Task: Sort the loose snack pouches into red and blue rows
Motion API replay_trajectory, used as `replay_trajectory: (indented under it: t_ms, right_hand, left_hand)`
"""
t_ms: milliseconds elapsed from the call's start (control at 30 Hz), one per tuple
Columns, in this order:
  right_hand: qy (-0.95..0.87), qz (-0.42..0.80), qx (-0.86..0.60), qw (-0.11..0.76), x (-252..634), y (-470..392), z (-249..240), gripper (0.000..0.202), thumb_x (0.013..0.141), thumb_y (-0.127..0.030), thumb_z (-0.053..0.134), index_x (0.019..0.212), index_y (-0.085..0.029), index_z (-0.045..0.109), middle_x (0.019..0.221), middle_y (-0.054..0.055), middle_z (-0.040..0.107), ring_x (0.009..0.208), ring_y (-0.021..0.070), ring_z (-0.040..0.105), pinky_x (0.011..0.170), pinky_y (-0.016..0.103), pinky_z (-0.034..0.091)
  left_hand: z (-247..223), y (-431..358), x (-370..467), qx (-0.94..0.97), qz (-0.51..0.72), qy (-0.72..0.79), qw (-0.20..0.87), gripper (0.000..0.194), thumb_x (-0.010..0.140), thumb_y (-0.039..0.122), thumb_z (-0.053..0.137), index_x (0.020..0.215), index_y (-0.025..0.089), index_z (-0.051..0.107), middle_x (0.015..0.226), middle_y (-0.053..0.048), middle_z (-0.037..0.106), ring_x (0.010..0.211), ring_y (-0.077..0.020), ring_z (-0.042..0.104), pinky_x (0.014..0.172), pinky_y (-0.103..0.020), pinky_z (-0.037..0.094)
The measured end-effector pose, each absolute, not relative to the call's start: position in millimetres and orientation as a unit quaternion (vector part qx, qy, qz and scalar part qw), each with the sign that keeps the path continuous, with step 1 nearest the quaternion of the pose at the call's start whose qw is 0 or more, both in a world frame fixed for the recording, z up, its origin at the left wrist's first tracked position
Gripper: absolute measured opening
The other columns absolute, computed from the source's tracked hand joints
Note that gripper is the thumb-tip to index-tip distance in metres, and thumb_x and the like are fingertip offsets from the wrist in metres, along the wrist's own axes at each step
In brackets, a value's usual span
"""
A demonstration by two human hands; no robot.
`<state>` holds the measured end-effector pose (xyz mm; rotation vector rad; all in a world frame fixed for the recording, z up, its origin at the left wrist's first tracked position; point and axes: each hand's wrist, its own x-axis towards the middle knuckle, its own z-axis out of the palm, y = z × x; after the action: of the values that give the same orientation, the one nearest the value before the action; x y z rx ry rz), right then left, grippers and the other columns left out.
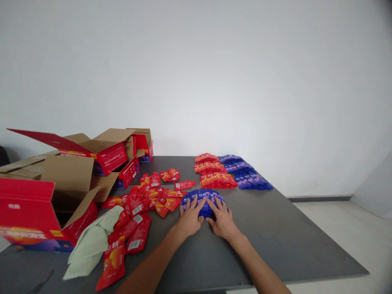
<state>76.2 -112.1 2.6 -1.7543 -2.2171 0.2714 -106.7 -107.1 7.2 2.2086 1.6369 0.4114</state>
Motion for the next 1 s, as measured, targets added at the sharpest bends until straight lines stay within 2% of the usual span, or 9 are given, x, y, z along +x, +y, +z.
replay_trajectory:
  t_ms: [233, 533, 1000]
  right_hand:
    - [-0.779, 0.073, -0.604, 0.155, 80, -112, 3, 0.069, 0.089, -0.028, 0.053, 0.149, -0.043, 0.021, 0.157, 0.007, 0.023, 0.139, 0.0364, 0.025, 0.102, 0.057, 0.03]
    - [-0.786, 0.064, -0.593, 0.163, 85, -112, 2, 0.068, 0.089, -0.027, 0.054, 0.149, -0.042, 0.025, 0.155, 0.008, 0.027, 0.138, 0.0369, 0.027, 0.102, 0.056, 0.031]
    - [-0.79, 0.077, -0.587, 0.161, 106, -111, 8, 0.071, 0.086, -0.022, 0.055, 0.148, -0.041, 0.027, 0.154, 0.008, 0.028, 0.138, 0.0316, 0.028, 0.105, 0.05, 0.031]
  left_hand:
    - [3, -107, -105, 0.783, 0.132, 0.589, 0.149, 0.075, 0.085, 0.02, 0.048, 0.15, 0.043, 0.018, 0.161, -0.001, 0.015, 0.146, -0.0356, 0.015, 0.112, -0.063, 0.013]
    - [-1, -104, -103, 0.79, 0.135, 0.583, 0.134, 0.075, 0.086, 0.02, 0.047, 0.15, 0.043, 0.017, 0.16, -0.002, 0.019, 0.145, -0.0351, 0.019, 0.111, -0.063, 0.016]
    - [3, -104, -83, 0.792, 0.112, 0.586, 0.126, 0.074, 0.087, 0.019, 0.046, 0.15, 0.043, 0.016, 0.161, -0.002, 0.015, 0.144, -0.0357, 0.021, 0.11, -0.062, 0.022]
